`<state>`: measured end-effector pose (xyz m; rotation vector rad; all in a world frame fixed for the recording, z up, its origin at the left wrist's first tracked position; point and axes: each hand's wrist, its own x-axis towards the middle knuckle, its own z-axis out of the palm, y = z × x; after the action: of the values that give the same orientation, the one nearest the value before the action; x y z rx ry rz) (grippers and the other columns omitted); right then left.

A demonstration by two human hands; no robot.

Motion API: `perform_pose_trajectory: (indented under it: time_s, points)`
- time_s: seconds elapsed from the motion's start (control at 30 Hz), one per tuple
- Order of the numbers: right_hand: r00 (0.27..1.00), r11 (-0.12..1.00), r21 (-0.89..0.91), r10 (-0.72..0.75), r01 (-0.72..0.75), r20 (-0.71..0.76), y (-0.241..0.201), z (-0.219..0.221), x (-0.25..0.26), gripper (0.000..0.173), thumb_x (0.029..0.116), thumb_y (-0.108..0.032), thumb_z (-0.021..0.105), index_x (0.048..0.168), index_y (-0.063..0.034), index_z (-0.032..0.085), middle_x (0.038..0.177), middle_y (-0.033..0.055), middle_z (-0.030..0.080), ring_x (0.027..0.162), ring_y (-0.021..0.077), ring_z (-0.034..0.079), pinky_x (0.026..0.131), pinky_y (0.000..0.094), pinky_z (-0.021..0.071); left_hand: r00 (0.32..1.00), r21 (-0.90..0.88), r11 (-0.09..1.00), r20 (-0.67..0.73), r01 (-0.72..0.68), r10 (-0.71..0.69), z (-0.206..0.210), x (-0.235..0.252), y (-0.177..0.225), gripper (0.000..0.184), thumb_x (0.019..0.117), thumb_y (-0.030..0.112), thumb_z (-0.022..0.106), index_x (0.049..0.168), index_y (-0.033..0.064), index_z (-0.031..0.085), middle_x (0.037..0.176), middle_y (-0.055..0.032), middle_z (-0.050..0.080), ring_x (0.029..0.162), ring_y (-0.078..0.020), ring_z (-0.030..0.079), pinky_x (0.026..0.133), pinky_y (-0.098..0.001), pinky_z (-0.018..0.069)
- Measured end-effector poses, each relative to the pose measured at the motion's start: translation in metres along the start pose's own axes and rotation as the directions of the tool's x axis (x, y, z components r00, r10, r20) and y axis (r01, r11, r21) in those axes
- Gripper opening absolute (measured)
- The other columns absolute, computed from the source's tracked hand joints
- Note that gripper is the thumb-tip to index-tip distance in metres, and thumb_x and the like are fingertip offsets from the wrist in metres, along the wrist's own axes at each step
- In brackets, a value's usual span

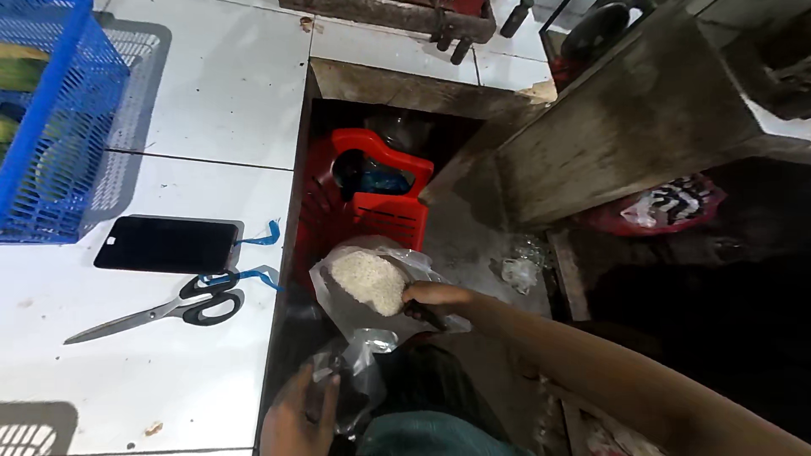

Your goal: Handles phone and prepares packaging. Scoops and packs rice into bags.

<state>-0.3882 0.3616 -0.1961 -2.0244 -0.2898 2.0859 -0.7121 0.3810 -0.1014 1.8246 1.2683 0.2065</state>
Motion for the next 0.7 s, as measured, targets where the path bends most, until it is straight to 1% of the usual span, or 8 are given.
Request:
perform_pose_trajectory:
  time_s: [0.03,0.1,0.17,0.2,0.33,0.43,0.57,0.7]
  points:
    - [1.000,1.000,-0.014,-0.002,0.002,0.005,0.000,0.000,-0.002,0.015,0.1049,-0.014,0.044,0.095,-0.0083,0.053,0.068,-0.0005,0.056,0.051,0.0063,0.051,0.049,0.0199,0.0439,1.000,0.061,0.998,-0.003,-0.015,0.015,-0.004,-0.003,0.004,0.043,0.0944,0.026,0.070,0.123,-0.0060,0.067,0.094,-0.0195,0.073,0.086,-0.0340,0.072,0.081,-0.0538,0.0583]
    - [1.000,1.000,-0.028,0.005,-0.005,0.009,0.000,0.000,-0.007,0.015,0.1049,-0.014,0.044,0.095,-0.0081,0.054,0.068,-0.0007,0.056,0.051,0.0063,0.051,0.049,0.0200,0.0439,0.997,0.140,0.989,-0.050,-0.055,0.063,-0.010,-0.009,0.008,0.042,0.0918,0.025,0.072,0.117,-0.0083,0.069,0.092,-0.0221,0.071,0.086,-0.0390,0.070,0.080,-0.0552,0.0574]
    - [1.000,1.000,-0.030,0.005,-0.005,0.028,0.001,-0.001,-0.009,0.014,0.1043,-0.013,0.045,0.095,-0.0084,0.054,0.068,-0.0010,0.056,0.052,0.0057,0.052,0.050,0.0196,0.0443,0.987,0.195,0.975,-0.098,-0.108,0.129,-0.013,-0.014,0.008,0.035,0.0897,0.023,0.073,0.107,-0.0078,0.072,0.085,-0.0208,0.069,0.080,-0.0374,0.068,0.075,-0.0512,0.0569]
    - [0.999,0.999,-0.032,0.006,-0.005,0.037,0.002,-0.003,-0.010,0.013,0.1038,-0.012,0.045,0.095,-0.0083,0.054,0.069,-0.0007,0.057,0.052,0.0060,0.052,0.050,0.0198,0.0447,0.984,0.212,0.970,-0.103,-0.120,0.144,-0.014,-0.016,0.008,0.033,0.0899,0.023,0.073,0.105,-0.0068,0.073,0.084,-0.0202,0.068,0.079,-0.0362,0.067,0.074,-0.0497,0.0563]
    - [0.999,0.996,-0.087,0.017,-0.012,0.050,0.002,-0.009,-0.016,0.014,0.1030,-0.012,0.046,0.095,-0.0080,0.056,0.069,-0.0004,0.057,0.053,0.0067,0.053,0.051,0.0208,0.0454,0.977,0.236,0.960,-0.115,-0.147,0.178,-0.015,-0.024,0.005,0.027,0.0889,0.022,0.074,0.099,-0.0030,0.074,0.086,-0.0178,0.070,0.082,-0.0335,0.067,0.074,-0.0463,0.0554]
    - [0.998,0.993,-0.100,0.064,-0.061,0.025,-0.006,-0.008,-0.026,0.014,0.1029,-0.011,0.046,0.092,-0.0077,0.055,0.068,-0.0003,0.056,0.052,0.0068,0.052,0.050,0.0203,0.0448,0.976,0.229,0.961,-0.120,-0.153,0.184,-0.015,-0.028,0.004,0.025,0.0895,0.020,0.072,0.099,-0.0034,0.074,0.089,-0.0175,0.072,0.087,-0.0340,0.069,0.078,-0.0472,0.0556]
    - [0.994,0.989,-0.095,0.113,-0.111,0.007,-0.014,-0.010,-0.037,0.011,0.1026,-0.011,0.046,0.094,-0.0080,0.054,0.069,0.0009,0.057,0.052,0.0072,0.053,0.050,0.0200,0.0448,0.970,0.229,0.959,-0.141,-0.165,0.200,-0.011,-0.032,0.004,0.024,0.0911,0.020,0.071,0.095,-0.0040,0.073,0.088,-0.0182,0.070,0.085,-0.0329,0.068,0.077,-0.0435,0.0563]
    - [0.992,0.979,-0.164,0.127,-0.123,0.013,-0.018,-0.012,-0.044,0.013,0.1034,-0.012,0.045,0.095,-0.0079,0.054,0.069,0.0010,0.057,0.052,0.0071,0.052,0.050,0.0204,0.0443,0.965,0.189,0.966,-0.160,-0.178,0.209,-0.008,-0.033,0.005,0.020,0.0885,0.014,0.071,0.094,-0.0047,0.072,0.088,-0.0190,0.069,0.083,-0.0311,0.068,0.077,-0.0405,0.0567]
